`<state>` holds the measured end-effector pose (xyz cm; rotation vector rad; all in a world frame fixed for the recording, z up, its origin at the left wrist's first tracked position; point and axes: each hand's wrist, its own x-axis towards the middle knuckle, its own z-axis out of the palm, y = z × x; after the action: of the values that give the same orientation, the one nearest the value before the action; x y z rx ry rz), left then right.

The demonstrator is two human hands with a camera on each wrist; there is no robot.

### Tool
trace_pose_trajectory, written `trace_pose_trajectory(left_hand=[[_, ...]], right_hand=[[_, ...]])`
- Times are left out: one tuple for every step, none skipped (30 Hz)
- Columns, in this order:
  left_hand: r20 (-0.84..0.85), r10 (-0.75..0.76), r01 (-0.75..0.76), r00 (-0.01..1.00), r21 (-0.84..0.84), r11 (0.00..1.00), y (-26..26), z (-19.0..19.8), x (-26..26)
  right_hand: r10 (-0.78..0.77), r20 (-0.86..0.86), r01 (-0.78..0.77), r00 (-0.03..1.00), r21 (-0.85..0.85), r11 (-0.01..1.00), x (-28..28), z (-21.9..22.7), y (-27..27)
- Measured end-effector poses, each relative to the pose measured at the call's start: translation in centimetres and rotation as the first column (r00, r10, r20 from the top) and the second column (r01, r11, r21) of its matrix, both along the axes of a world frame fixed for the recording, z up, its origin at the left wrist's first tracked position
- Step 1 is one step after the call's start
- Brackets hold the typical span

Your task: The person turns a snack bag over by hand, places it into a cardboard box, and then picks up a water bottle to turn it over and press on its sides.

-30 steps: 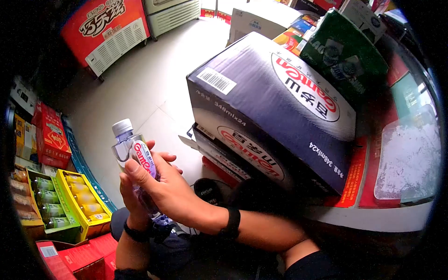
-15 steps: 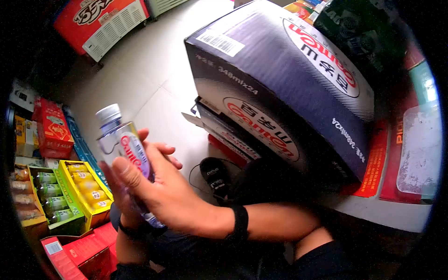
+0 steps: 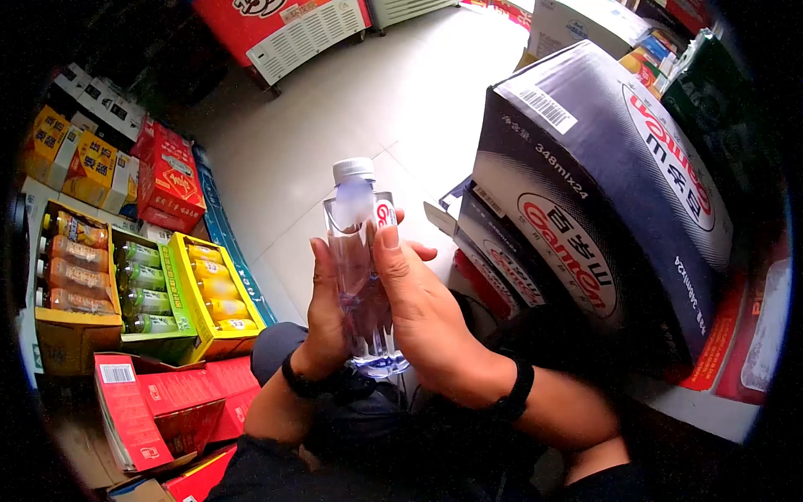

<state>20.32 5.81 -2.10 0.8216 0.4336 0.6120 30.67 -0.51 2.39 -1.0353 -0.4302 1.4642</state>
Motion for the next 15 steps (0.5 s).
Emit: trace_pose_trajectory(left_hand=[[0.045,-0.02,0.02,0.999,0.001,1.0,0.1,-0.3,-0.2],[0.089,-0.042,0.042,0.995,0.002,0.999,0.2,-0.5,-0.4],[0.131,-0.076,0.077,0.988,-0.004,0.997,0.3,-0.6,-0.5],[0.143,-0.068,0.068,0.987,0.008,0.998,0.3,-0.6,-0.5],[0.154,-0.06,0.058,0.986,0.019,0.998,0.2,-0.6,-0.4],[0.166,-0.053,0.049,0.985,0.028,0.998,0.2,-0.6,-0.3],[0.162,-0.041,0.038,0.986,0.025,0.999,0.1,-0.5,-0.3],[0.158,-0.028,0.025,0.987,0.021,0.999,0.1,-0.5,-0.3],[0.152,-0.014,0.012,0.988,0.013,1.0,0.0,-0.5,-0.3],[0.135,-0.019,0.018,0.991,0.013,1.0,-0.1,-0.3,-0.4],[0.117,-0.025,0.023,0.993,0.012,1.0,0.0,-0.1,-0.4],[0.1,-0.031,0.03,0.995,0.011,0.999,0.1,-0.1,-0.4],[0.139,-0.039,0.042,0.99,-0.016,0.999,0.2,-0.4,-0.4],[0.152,-0.04,0.043,0.988,-0.018,0.999,0.3,-0.5,-0.4],[0.165,-0.041,0.044,0.985,-0.014,0.999,0.4,-0.5,-0.5]], right_hand=[[0.011,0.014,-0.011,1.0,0.026,1.0,0.1,-0.6,0.0],[0.02,0.028,-0.021,0.999,0.051,0.998,0.0,-0.9,0.0],[0.025,0.055,-0.028,0.998,0.067,0.997,0.0,-0.9,0.0],[0.03,0.083,-0.037,0.996,0.081,0.996,-0.1,-0.7,-0.1],[0.035,0.111,-0.045,0.993,0.095,0.994,-0.1,-0.6,0.0],[0.038,0.11,-0.049,0.993,0.097,0.994,-0.1,-0.6,-0.1],[0.043,0.109,-0.053,0.993,0.098,0.994,-0.1,-0.6,-0.1],[0.049,0.108,-0.059,0.993,0.097,0.993,-0.1,-0.7,-0.1],[0.048,0.123,-0.06,0.991,0.093,0.994,0.0,-0.8,-0.1],[0.049,0.135,-0.06,0.99,0.085,0.995,0.2,-1.0,-0.1],[0.049,0.147,-0.061,0.988,0.075,0.995,0.2,-1.1,-0.1],[0.036,0.087,-0.039,0.996,0.036,0.999,0.1,-0.7,0.0],[0.034,0.078,-0.038,0.996,0.052,0.998,0.2,-0.6,0.1],[0.032,0.067,-0.036,0.997,0.067,0.997,0.2,-0.4,0.2],[0.011,0.013,-0.012,1.0,0.021,1.0,0.3,-0.1,0.3]])
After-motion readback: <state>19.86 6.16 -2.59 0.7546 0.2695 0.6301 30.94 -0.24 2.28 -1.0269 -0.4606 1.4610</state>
